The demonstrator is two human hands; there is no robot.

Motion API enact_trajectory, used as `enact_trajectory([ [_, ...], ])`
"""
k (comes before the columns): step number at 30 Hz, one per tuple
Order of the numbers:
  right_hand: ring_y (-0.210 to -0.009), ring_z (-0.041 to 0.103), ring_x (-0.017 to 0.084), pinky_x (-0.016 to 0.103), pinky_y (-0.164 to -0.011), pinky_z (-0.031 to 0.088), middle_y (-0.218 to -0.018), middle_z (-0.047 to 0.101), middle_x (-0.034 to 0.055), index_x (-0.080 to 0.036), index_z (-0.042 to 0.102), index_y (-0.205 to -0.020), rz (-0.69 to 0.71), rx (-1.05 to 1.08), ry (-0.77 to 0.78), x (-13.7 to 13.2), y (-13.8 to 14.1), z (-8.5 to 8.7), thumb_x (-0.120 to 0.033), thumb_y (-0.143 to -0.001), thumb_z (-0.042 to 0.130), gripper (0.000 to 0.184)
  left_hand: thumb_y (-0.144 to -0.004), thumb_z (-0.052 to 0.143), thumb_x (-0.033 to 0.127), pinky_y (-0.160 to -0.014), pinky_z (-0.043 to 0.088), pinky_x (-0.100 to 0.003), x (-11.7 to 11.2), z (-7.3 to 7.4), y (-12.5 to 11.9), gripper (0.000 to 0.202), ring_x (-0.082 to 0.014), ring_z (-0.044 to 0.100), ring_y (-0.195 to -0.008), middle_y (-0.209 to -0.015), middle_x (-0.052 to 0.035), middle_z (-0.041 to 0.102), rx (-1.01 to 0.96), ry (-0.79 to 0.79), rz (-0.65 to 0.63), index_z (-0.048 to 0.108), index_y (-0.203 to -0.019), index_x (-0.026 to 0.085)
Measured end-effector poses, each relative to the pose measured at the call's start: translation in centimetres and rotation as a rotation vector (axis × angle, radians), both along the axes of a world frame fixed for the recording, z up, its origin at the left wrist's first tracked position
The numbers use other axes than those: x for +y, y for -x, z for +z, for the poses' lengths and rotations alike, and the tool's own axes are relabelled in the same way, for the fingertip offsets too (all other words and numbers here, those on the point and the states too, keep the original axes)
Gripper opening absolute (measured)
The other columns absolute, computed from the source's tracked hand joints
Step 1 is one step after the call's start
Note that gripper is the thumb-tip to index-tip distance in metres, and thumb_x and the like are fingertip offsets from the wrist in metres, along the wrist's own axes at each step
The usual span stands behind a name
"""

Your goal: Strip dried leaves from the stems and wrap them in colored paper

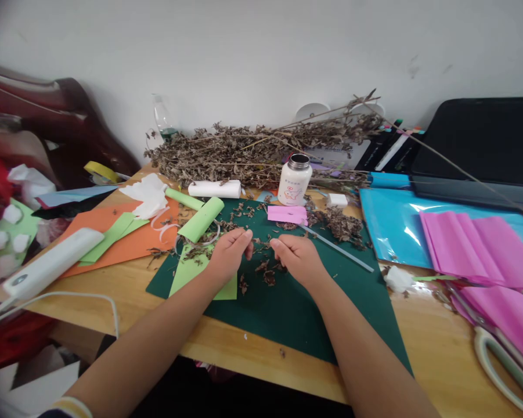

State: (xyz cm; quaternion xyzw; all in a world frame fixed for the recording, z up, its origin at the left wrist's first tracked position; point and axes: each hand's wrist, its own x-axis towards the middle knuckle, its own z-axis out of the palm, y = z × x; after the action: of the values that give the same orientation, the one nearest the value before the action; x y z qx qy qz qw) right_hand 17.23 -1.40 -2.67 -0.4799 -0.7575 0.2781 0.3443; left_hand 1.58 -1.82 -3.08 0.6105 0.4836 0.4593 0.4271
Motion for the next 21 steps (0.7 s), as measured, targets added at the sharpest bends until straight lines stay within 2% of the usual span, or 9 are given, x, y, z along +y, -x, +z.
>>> enact_trajectory([
  [5,-0.047,0.043,0.010,0.023,-0.048,0.033,-0.047,0.046,-0.0013,-0.018,0.046,-0.052,0.019,-0.037,-0.097,0.21,0.32,0.00,-0.031,-0.077,0.039,0.029,-0.078,0.034,0.037,-0.053,0.034,-0.021,0.23,-0.69,-0.34,0.035,-0.0068,0.041,-0.047,-0.047,0.0039,0.041,-0.115,0.019,0.052,0.039,-0.050,0.016],
  [11,-0.061,0.047,0.013,0.026,-0.059,0.038,-0.059,0.049,0.0017,-0.019,0.046,-0.056,0.054,0.025,-0.287,0.54,0.35,-0.12,-0.025,-0.076,0.044,0.021,-0.079,0.033,0.037,-0.051,0.034,-0.020,0.05,-0.89,-0.75,0.033,-0.0065,0.039,-0.047,-0.050,0.0043,0.040,-0.188,0.041,0.067,0.038,-0.054,0.017],
  [14,-0.067,0.049,0.015,0.028,-0.061,0.040,-0.073,0.054,0.0044,-0.020,0.051,-0.071,0.051,-0.037,-0.299,0.62,-0.04,-0.36,-0.029,-0.076,0.045,0.011,-0.079,0.031,0.036,-0.053,0.034,-0.021,-0.09,-0.68,-0.52,0.032,-0.0071,0.041,-0.050,-0.052,0.0040,0.041,-0.043,-0.005,0.055,0.039,-0.055,0.017],
  [15,-0.070,0.050,0.016,0.029,-0.062,0.041,-0.082,0.055,0.0062,-0.020,0.051,-0.081,0.056,-0.078,-0.300,0.61,-0.13,-0.47,-0.031,-0.075,0.045,0.014,-0.079,0.032,0.035,-0.054,0.034,-0.021,-0.13,-0.59,-0.42,0.031,-0.0075,0.041,-0.051,-0.053,0.0038,0.041,0.042,-0.034,0.039,0.040,-0.056,0.017],
  [18,-0.086,0.049,0.021,0.033,-0.070,0.040,-0.101,0.053,0.0110,-0.018,0.045,-0.102,0.105,-0.236,-0.353,0.43,-0.11,-0.81,-0.041,-0.072,0.048,0.038,-0.079,0.034,0.033,-0.053,0.030,-0.021,-0.23,-0.36,-0.25,0.029,-0.0086,0.040,-0.054,-0.054,0.0036,0.041,0.274,-0.137,-0.058,0.040,-0.055,0.017],
  [19,-0.088,0.049,0.022,0.034,-0.071,0.039,-0.100,0.054,0.0114,-0.017,0.046,-0.103,0.123,-0.291,-0.376,0.33,-0.02,-0.88,-0.043,-0.073,0.047,0.039,-0.079,0.034,0.033,-0.053,0.029,-0.021,-0.25,-0.30,-0.24,0.030,-0.0087,0.039,-0.054,-0.054,0.0036,0.040,0.319,-0.162,-0.096,0.039,-0.054,0.017],
  [21,-0.080,0.051,0.021,0.033,-0.067,0.038,-0.086,0.059,0.0097,-0.018,0.052,-0.092,0.143,-0.396,-0.402,0.14,0.22,-0.92,-0.043,-0.077,0.040,0.032,-0.080,0.031,0.033,-0.051,0.028,-0.021,-0.26,-0.23,-0.25,0.033,-0.0086,0.037,-0.053,-0.052,0.0037,0.037,0.371,-0.180,-0.161,0.036,-0.052,0.017],
])
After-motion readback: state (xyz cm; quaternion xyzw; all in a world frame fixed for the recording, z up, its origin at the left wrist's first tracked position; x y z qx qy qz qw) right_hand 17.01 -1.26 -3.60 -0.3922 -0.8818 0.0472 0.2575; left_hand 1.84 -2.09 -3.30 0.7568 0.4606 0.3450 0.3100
